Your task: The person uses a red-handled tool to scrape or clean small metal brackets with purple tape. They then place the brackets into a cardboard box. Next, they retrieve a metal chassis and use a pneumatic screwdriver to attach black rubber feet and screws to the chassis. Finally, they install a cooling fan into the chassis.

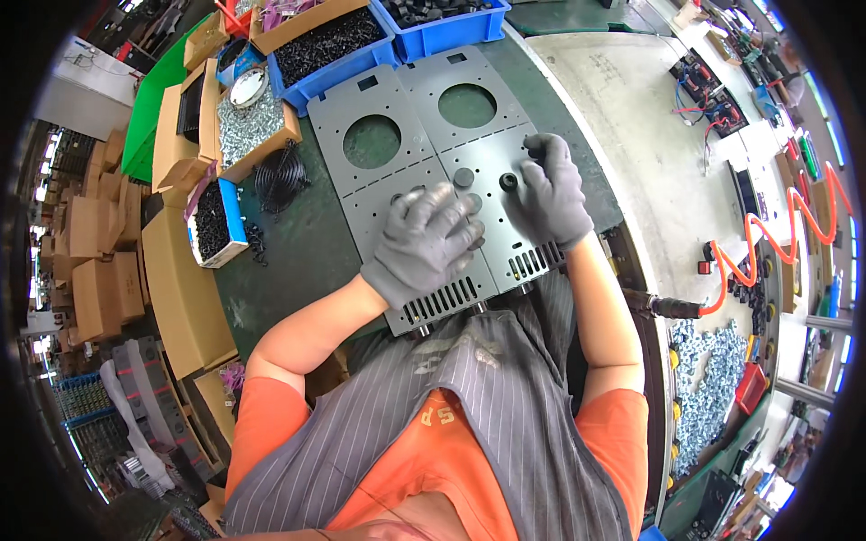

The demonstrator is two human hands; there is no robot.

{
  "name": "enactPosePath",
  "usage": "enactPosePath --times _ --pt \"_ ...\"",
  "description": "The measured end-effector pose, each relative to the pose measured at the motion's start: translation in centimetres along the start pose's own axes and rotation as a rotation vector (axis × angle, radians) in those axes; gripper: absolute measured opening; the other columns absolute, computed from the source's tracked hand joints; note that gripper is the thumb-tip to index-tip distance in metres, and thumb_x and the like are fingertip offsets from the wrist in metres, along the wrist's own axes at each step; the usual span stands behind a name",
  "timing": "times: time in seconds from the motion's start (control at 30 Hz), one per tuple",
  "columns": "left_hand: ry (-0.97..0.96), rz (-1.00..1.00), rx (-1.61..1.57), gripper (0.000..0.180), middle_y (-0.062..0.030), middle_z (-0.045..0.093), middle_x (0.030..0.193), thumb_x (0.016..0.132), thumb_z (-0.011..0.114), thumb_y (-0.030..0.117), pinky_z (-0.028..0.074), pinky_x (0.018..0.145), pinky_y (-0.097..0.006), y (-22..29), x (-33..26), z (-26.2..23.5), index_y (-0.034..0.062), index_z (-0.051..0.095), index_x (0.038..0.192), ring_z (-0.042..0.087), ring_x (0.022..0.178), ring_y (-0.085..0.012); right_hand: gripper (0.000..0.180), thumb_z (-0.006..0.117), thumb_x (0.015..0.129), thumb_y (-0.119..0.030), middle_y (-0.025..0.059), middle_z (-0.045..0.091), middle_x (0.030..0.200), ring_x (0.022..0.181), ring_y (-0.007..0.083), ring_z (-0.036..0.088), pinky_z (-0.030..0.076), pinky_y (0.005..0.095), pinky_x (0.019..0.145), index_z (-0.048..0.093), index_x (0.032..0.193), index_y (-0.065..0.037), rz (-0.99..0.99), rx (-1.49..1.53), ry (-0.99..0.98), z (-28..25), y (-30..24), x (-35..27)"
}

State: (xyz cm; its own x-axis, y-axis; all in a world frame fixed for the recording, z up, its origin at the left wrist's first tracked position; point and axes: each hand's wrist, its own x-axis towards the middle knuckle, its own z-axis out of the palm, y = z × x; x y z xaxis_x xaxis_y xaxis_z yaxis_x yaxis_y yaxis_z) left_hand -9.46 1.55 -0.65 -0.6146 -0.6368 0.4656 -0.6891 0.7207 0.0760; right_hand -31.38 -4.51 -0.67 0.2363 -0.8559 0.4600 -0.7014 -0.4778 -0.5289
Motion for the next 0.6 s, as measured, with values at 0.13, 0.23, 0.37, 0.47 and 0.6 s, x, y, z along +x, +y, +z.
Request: enactPosePath --times 0.13,0.23,0.37,0.47,0.6 --pt "-0.01 -0.031 -0.138 0.026 0.0034 0.057 0.113 0.075 0.062 0.033 0.036 0.085 -0.039 0.9 -0.1 -0.9 0.0229 0.066 0.099 0.043 0.114 -0.0211 0.033 0.055 0.074 -0.003 0.013 0.059 0.098 0.091 0.0208 0.06 0.049 0.035 0.079 0.053 0.107 -0.002 0.445 0.399 0.007 -0.6 2.7 0.2" --pt "-0.06 0.017 -0.041 0.025 0.0041 0.058 0.107 0.075 0.062 0.034 0.037 0.083 -0.039 1.9 0.1 0.0 0.0221 0.065 0.097 0.046 0.112 -0.0201 0.029 0.053 0.079 -0.003 0.0107 0.062 0.095 0.089 0.0172 0.061 0.049 0.0305 0.08 0.053 0.107 0.001 0.459 0.745 -0.056 -1.2 2.6 1.6" --pt "0.083 0.096 0.037 0.025 0.0059 0.059 0.105 0.076 0.06 0.028 0.037 0.082 -0.035 1.8 1.4 2.1 0.0197 0.064 0.099 0.049 0.108 -0.0198 0.028 0.055 0.079 -0.003 0.0069 0.063 0.095 0.084 0.0124 0.06 0.048 0.0234 0.073 0.054 0.107 0.0 0.446 0.933 -0.279 -0.4 1.6 5.7" --pt "0.062 0.086 0.085 0.027 0.0037 0.059 0.106 0.075 0.059 0.024 0.038 0.082 -0.035 1.2 3.2 1.9 0.0182 0.063 0.101 0.046 0.112 -0.0207 0.028 0.056 0.077 -0.003 0.0083 0.063 0.094 0.084 0.0128 0.06 0.05 0.0248 0.069 0.056 0.105 0.0 0.546 0.96 -0.346 1.1 2.9 9.0" --pt "-0.056 -0.042 -0.071 0.031 0.0004 0.057 0.111 0.074 0.062 0.032 0.038 0.083 -0.04 1.8 4.2 1.1 0.017 0.063 0.102 0.045 0.114 -0.0238 0.025 0.061 0.077 -0.001 0.0115 0.063 0.097 0.09 0.0186 0.063 0.053 0.0272 0.074 0.057 0.102 0.002 0.342 0.894 -0.261 5.7 8.0 14.1"
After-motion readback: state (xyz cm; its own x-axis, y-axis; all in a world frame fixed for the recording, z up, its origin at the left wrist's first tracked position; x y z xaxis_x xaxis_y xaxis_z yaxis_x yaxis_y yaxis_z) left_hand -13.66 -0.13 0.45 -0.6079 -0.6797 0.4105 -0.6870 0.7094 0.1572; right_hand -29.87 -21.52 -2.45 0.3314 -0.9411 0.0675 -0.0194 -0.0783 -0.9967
